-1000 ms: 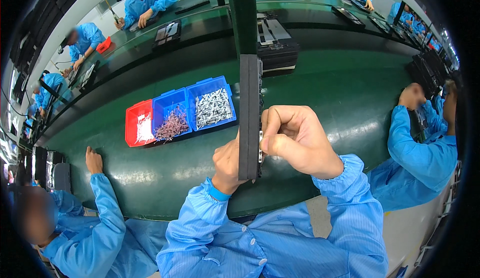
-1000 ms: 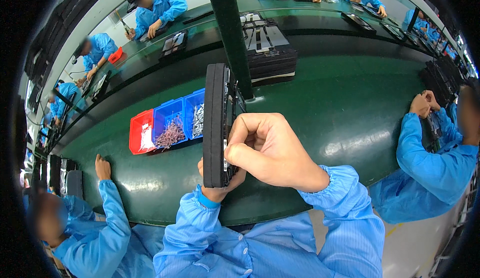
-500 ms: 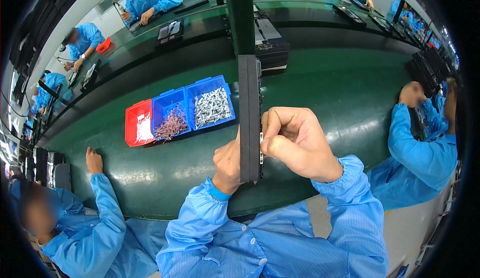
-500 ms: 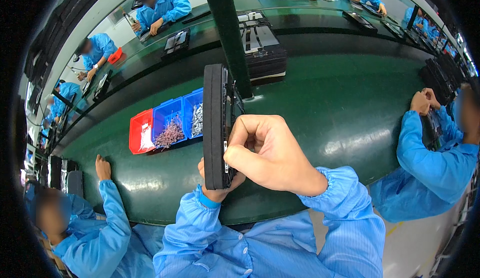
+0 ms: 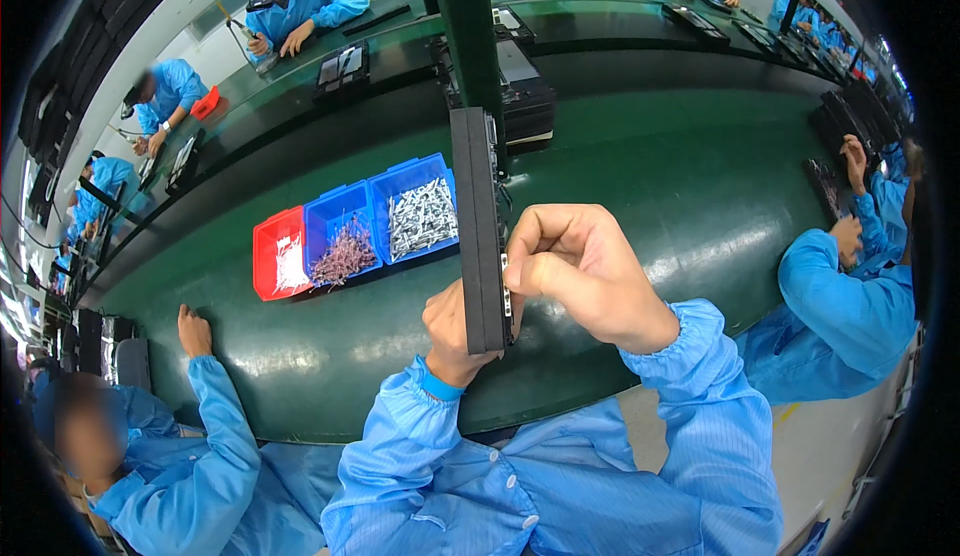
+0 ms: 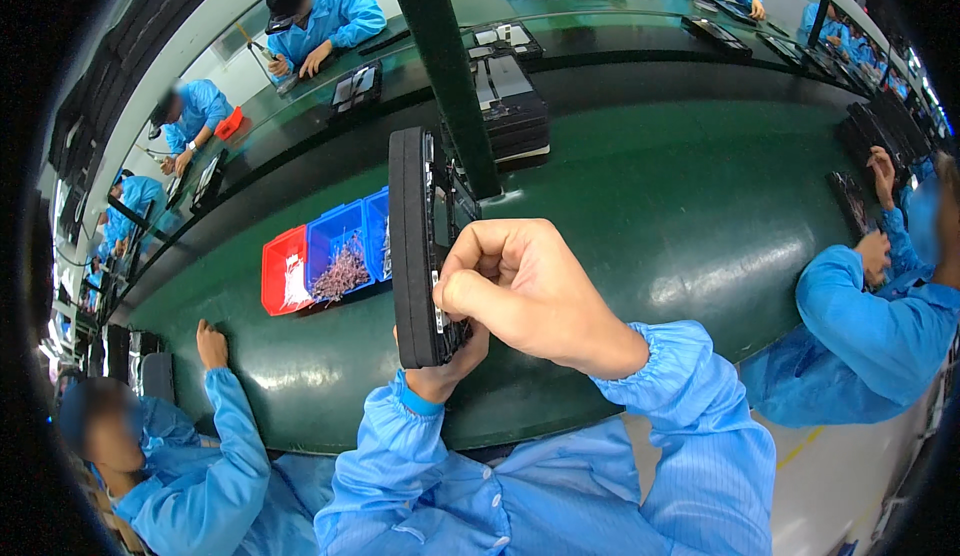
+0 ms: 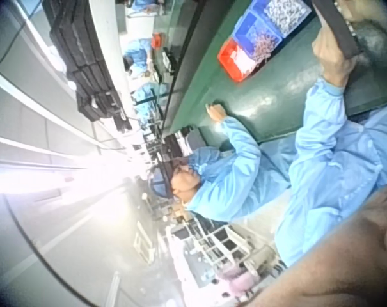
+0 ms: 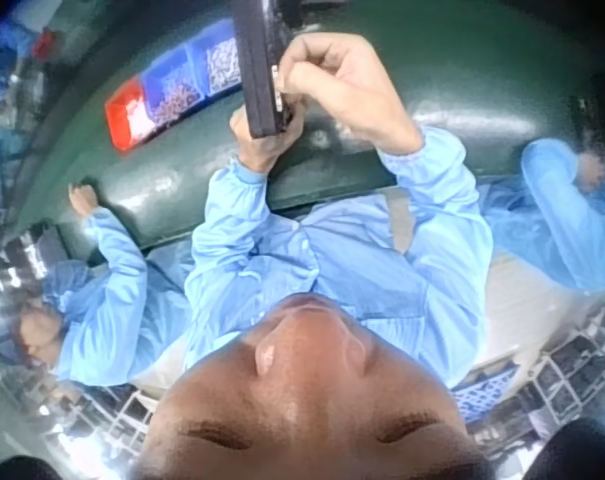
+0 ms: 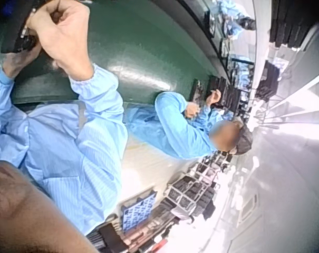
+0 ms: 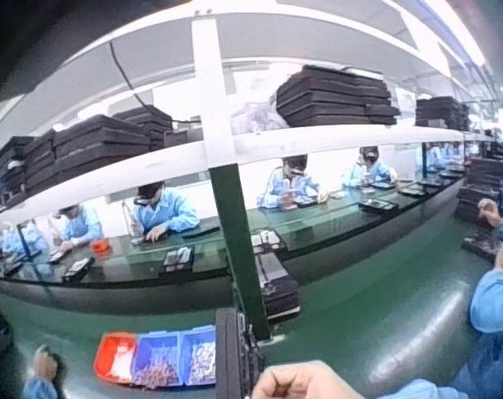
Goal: The recorder is assembling an electronic device, likely a tablet or screen, by inserting small components and screws.
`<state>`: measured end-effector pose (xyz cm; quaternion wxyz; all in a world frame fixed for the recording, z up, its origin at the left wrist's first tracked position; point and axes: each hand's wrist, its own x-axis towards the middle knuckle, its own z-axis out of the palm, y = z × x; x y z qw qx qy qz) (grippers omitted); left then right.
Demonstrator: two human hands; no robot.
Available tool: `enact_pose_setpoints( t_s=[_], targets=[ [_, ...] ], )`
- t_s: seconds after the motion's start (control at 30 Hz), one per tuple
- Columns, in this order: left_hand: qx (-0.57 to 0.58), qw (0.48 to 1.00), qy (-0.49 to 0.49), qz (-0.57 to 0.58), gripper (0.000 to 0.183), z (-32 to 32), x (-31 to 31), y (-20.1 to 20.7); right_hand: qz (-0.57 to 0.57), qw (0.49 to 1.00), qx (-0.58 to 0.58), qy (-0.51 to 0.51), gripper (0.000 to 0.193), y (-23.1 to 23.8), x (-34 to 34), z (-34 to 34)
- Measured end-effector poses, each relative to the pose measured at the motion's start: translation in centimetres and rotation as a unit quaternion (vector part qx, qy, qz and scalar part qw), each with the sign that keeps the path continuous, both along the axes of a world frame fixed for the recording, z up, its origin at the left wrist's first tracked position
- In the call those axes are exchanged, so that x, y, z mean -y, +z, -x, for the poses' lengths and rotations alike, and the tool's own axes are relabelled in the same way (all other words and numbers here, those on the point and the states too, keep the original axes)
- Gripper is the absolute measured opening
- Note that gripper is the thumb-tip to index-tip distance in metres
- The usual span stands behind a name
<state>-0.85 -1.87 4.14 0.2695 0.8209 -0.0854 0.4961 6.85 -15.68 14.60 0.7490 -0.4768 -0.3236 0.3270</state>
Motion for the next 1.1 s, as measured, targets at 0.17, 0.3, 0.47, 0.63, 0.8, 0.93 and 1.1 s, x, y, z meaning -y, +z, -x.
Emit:
enact_pose_setpoints(
  t_s=[0.17,0.3,0.47,0.63,0.8,0.93,1.1],
  targets=[
    [0.031,1.000,-0.006,0.001,0.030,-0.2,0.2,0.6,0.012,1.000,-0.016,-0.006,0.009,0.3,-0.1,0.0],
    [0.001,1.000,-0.009,0.010,0.031,0.2,-0.1,0.0,0.015,1.000,-0.009,-0.004,0.008,0.3,-0.2,0.0],
    [-0.012,1.000,-0.020,-0.010,0.035,0.3,-0.3,-0.3,0.023,0.999,-0.021,-0.012,0.008,0.3,-0.2,0.3],
    [-0.013,1.000,0.003,-0.026,0.037,0.5,-0.5,-0.7,-0.022,0.998,-0.052,-0.022,0.025,0.0,-0.5,1.5],
    [-0.060,0.991,-0.072,0.096,0.033,0.8,-0.2,-0.8,-0.052,0.997,-0.017,-0.057,0.035,-1.4,-0.6,2.6],
    [-0.045,0.989,-0.073,0.119,0.031,0.3,-0.5,-1.3,-0.033,0.999,-0.013,-0.034,0.037,-0.7,-0.8,1.8],
    [-0.015,0.996,-0.048,0.072,0.026,-0.1,-0.4,-1.2,-0.025,0.999,-0.023,-0.035,0.028,-0.7,-0.8,1.3]
  ],
)
